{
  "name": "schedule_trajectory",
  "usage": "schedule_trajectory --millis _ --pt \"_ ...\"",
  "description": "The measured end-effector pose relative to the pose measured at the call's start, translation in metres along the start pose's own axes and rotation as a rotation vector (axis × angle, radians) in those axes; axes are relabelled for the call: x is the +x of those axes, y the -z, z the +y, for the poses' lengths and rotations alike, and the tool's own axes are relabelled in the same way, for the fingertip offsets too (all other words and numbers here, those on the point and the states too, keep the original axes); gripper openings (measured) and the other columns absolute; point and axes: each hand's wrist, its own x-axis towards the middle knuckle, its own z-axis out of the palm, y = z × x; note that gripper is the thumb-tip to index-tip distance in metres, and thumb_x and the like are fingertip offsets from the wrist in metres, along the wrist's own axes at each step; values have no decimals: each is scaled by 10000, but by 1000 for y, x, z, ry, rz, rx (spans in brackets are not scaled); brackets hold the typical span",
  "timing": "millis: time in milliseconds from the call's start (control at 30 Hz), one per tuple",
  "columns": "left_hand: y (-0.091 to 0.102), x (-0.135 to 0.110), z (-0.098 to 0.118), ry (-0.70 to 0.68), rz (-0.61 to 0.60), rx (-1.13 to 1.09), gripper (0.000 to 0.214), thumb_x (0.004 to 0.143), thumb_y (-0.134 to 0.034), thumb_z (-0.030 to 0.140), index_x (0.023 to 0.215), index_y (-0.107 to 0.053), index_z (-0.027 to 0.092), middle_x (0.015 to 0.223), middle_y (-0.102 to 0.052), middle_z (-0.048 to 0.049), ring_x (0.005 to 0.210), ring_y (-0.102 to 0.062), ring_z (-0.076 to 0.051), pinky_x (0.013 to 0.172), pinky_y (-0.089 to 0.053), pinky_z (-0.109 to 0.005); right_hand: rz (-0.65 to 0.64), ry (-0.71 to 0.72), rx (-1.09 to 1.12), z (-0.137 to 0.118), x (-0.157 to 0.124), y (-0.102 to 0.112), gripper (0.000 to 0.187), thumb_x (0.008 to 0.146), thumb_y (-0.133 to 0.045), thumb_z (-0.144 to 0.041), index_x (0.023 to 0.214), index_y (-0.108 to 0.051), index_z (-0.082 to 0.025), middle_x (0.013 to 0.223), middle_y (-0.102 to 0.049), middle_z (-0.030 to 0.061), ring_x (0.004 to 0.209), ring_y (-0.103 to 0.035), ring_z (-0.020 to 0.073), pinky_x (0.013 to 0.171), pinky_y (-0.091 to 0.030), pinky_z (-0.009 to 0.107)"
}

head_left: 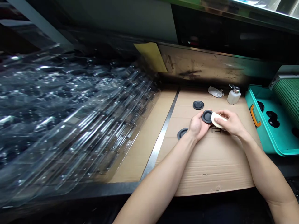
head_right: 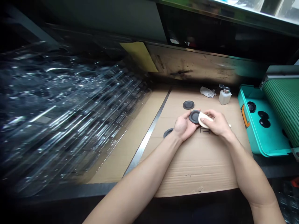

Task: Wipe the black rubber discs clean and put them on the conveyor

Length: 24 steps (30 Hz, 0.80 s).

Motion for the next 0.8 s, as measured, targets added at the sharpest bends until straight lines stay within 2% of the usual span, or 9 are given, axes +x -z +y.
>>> schedule_trajectory --millis 67,167,233,333,433,500,600,700,800 --pt "0 0 -4 -16 -26 16 346 1037 -377 311 1123 -647 112 954 -719 -128 945 -709 -249 900 -559 -405 -39 -5 -48 -1 -3 -8 325 849 -678 -463 1043 -716 -205 844 -725 13 741 -643 168 689 -498 276" --pt "-1 1 -11 -58 -69 65 329 1047 -392 309 1091 -658 122 944 -717 -114 983 -709 -244 959 -543 -401 59 -14 -100 -2 -5 -20 274 866 -662 -452 979 -719 -210 775 -703 1 705 -626 160 649 -467 260" --pt "0 0 -15 -72 -87 85 333 1054 -382 305 1069 -661 122 956 -720 -114 1001 -710 -243 980 -539 -404 55 -18 -52 -4 -5 -26 276 878 -645 -457 989 -706 -212 766 -700 -5 675 -621 153 622 -458 252" --pt "2 -1 -16 -62 -76 101 331 1051 -393 292 1035 -672 114 959 -723 -116 999 -715 -246 983 -546 -413 -55 -25 -62 -7 -5 -24 276 900 -622 -464 1002 -703 -221 712 -679 -21 619 -599 143 597 -441 246" --pt "3 -2 -15 -37 -54 97 327 1047 -409 288 1029 -680 107 978 -730 -130 1014 -717 -257 989 -552 -437 -166 4 -226 -6 -3 -12 228 888 -653 -443 918 -729 -230 738 -695 -11 677 -622 155 639 -440 250" --pt "1 -1 -16 -34 -58 84 337 1056 -395 288 1037 -678 106 1017 -736 -136 1039 -714 -256 1002 -551 -445 -87 12 -360 -5 -2 -7 217 907 -633 -427 963 -735 -244 809 -725 5 735 -647 175 680 -447 263" --pt "-2 2 -19 -6 -42 67 383 1073 -353 293 1000 -674 98 1033 -743 -152 1061 -711 -247 1017 -548 -419 68 12 -504 -9 -3 -10 273 969 -544 -423 1145 -688 -272 928 -753 25 815 -680 205 734 -458 278" --pt "-3 4 -21 44 -12 39 420 1079 -326 299 964 -674 95 1029 -748 -172 1093 -705 -247 1029 -543 -399 -17 -7 -614 -16 -5 -18 305 999 -502 -466 1207 -646 -295 967 -761 30 853 -694 231 741 -452 284" --pt "-3 4 -22 32 2 34 408 1079 -328 287 1026 -680 87 1059 -752 -166 1106 -701 -247 1033 -545 -413 34 -114 -774 -23 -6 -25 343 1035 -424 -473 1252 -613 -286 990 -762 60 865 -695 256 739 -436 299"
